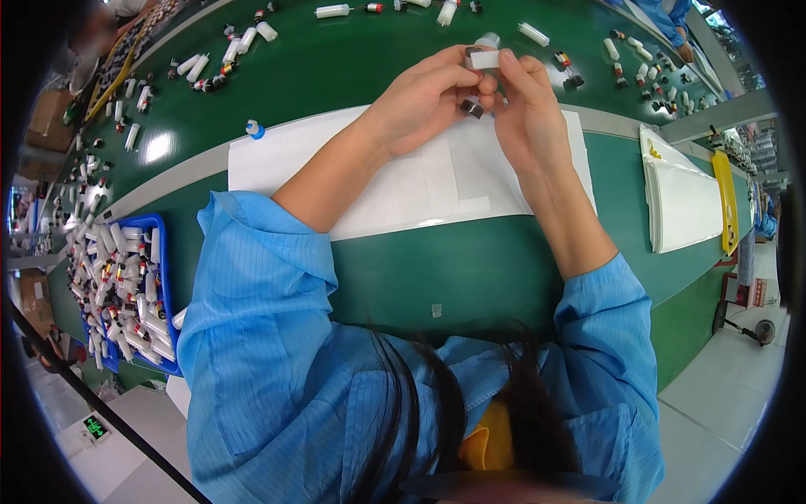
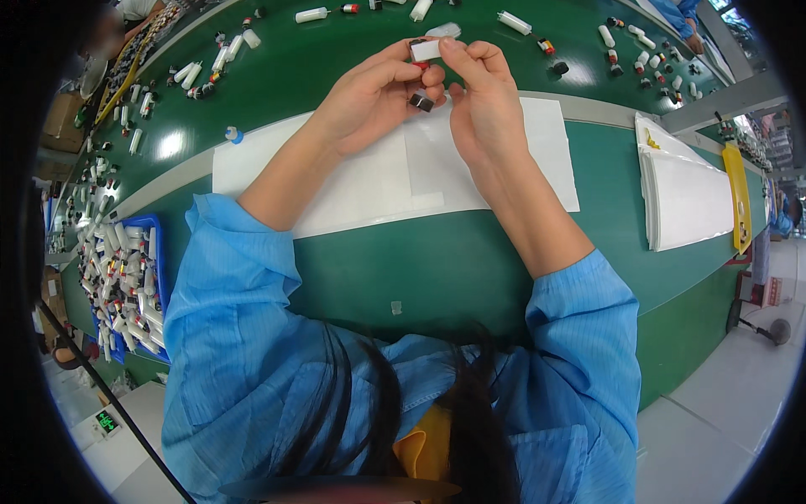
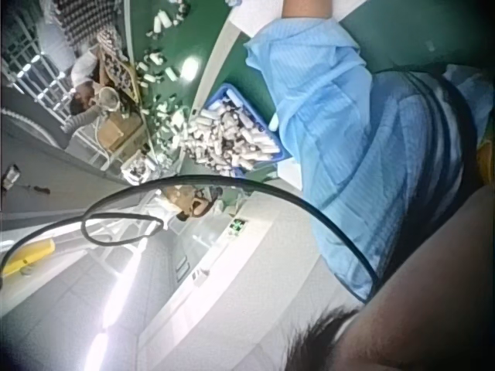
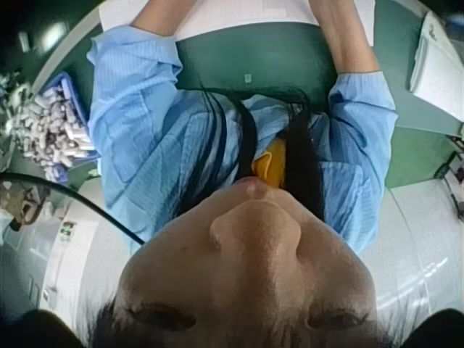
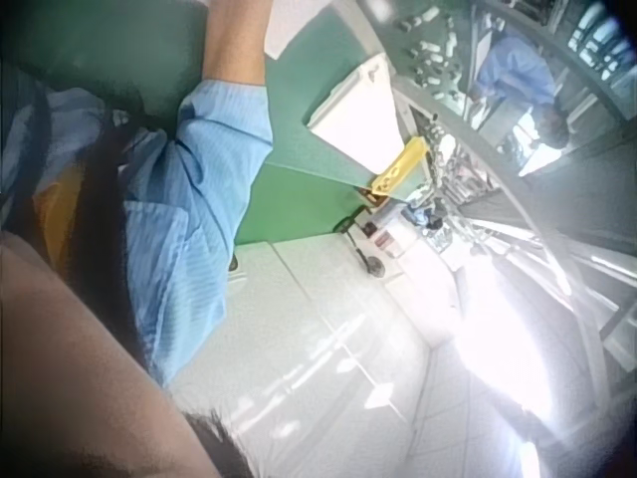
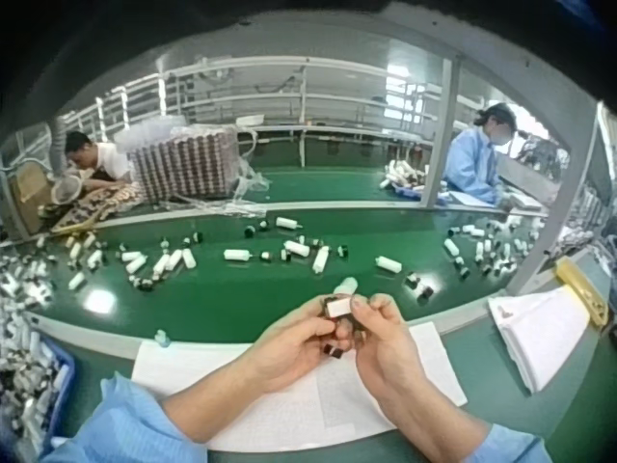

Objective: The person picks up a battery and a white sticker, wraps the sticker around the battery, and then inserts the battery into a white plastic tube. This process is repeated for several units using components from the conveyor belt and a white sheet.

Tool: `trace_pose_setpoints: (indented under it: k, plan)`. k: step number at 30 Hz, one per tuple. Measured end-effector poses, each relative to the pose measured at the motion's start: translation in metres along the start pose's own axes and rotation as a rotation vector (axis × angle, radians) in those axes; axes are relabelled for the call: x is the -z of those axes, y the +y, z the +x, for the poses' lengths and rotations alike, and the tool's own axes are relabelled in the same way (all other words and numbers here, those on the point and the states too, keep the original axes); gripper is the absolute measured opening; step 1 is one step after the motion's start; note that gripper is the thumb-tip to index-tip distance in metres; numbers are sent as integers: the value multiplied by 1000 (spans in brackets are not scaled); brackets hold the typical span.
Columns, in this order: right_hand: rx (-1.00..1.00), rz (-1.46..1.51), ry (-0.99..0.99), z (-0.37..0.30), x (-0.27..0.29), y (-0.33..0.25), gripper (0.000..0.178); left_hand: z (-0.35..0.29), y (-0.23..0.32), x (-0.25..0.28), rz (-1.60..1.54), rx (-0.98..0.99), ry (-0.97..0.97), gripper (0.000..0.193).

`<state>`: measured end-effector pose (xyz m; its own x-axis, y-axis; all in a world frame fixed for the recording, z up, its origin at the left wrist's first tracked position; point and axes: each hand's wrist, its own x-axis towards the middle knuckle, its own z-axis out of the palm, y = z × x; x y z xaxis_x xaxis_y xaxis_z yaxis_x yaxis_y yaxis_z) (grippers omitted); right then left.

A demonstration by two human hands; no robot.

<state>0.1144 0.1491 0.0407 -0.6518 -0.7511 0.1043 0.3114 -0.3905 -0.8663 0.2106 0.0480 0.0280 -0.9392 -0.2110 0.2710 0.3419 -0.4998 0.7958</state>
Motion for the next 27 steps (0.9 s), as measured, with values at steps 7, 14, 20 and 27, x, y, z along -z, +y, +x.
trace_pose_setpoints:
  k: [7,14,20,27]
  plan:
    - [37,24,-2,4,-1,5,24,6,-7,-2,78,-58,31,34]
    - [9,40,-86,2,1,3,20,0,-4,-3,86,-74,-18,40]
    - [-149,-140,-156,0,-2,-16,29,-1,-1,4,61,25,-137,47]
    - [-55,-203,-410,-3,5,-23,56,-8,3,5,74,167,-218,56]
